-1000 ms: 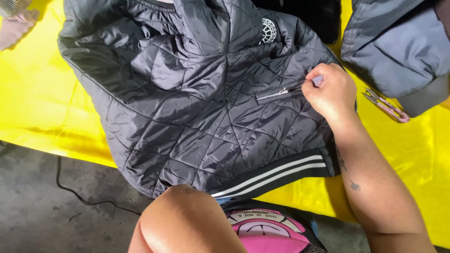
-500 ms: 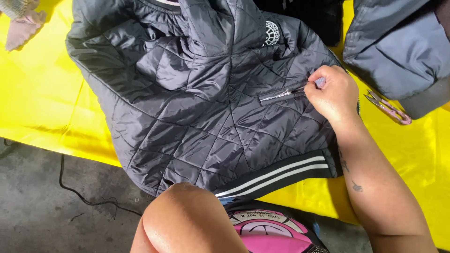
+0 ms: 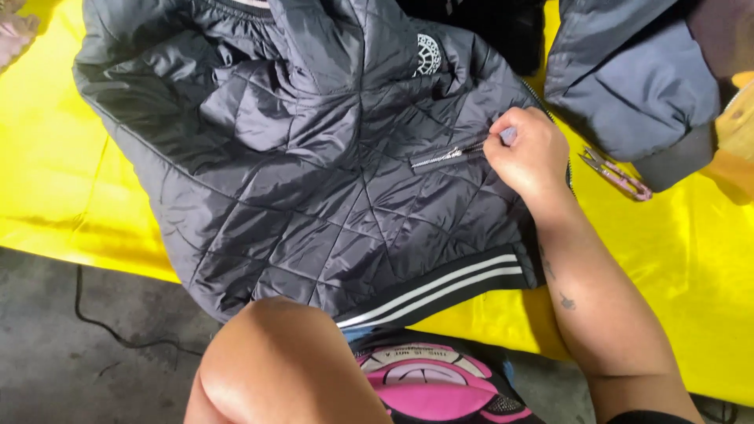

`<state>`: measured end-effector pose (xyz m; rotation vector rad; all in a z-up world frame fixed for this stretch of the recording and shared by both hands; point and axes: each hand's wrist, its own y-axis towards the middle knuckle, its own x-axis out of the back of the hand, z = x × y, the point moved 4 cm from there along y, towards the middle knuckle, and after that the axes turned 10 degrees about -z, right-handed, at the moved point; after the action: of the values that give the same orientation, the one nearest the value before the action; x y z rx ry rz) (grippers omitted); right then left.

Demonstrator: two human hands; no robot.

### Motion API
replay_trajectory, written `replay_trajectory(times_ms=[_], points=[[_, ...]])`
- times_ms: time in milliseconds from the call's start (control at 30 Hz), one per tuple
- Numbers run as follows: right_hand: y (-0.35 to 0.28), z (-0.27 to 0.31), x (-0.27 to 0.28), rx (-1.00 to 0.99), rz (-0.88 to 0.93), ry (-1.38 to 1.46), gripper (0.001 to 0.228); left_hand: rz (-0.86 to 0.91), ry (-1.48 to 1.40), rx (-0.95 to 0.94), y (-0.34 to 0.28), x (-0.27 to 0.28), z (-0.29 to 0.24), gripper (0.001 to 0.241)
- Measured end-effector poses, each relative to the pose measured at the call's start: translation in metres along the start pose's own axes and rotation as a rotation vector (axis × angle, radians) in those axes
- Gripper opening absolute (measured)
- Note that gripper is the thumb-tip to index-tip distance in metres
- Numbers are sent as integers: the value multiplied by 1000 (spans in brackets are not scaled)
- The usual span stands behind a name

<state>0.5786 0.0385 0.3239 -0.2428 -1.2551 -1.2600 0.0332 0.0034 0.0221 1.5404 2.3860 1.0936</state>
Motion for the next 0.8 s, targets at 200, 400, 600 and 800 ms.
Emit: replay_trajectory(times_ms=[200, 400, 600, 800], points=[[9, 7, 11, 71, -41, 100, 12, 15, 141, -91, 476, 71, -117, 18], [1, 21, 20, 172, -49, 222, 20, 25, 243, -147, 610, 117, -98, 20], [4, 3, 13, -91, -23, 208, 14, 221, 396, -92, 598, 69, 57, 35], [0, 55, 28, -70, -19, 364, 9, 533, 563, 55, 589, 58, 92, 90]])
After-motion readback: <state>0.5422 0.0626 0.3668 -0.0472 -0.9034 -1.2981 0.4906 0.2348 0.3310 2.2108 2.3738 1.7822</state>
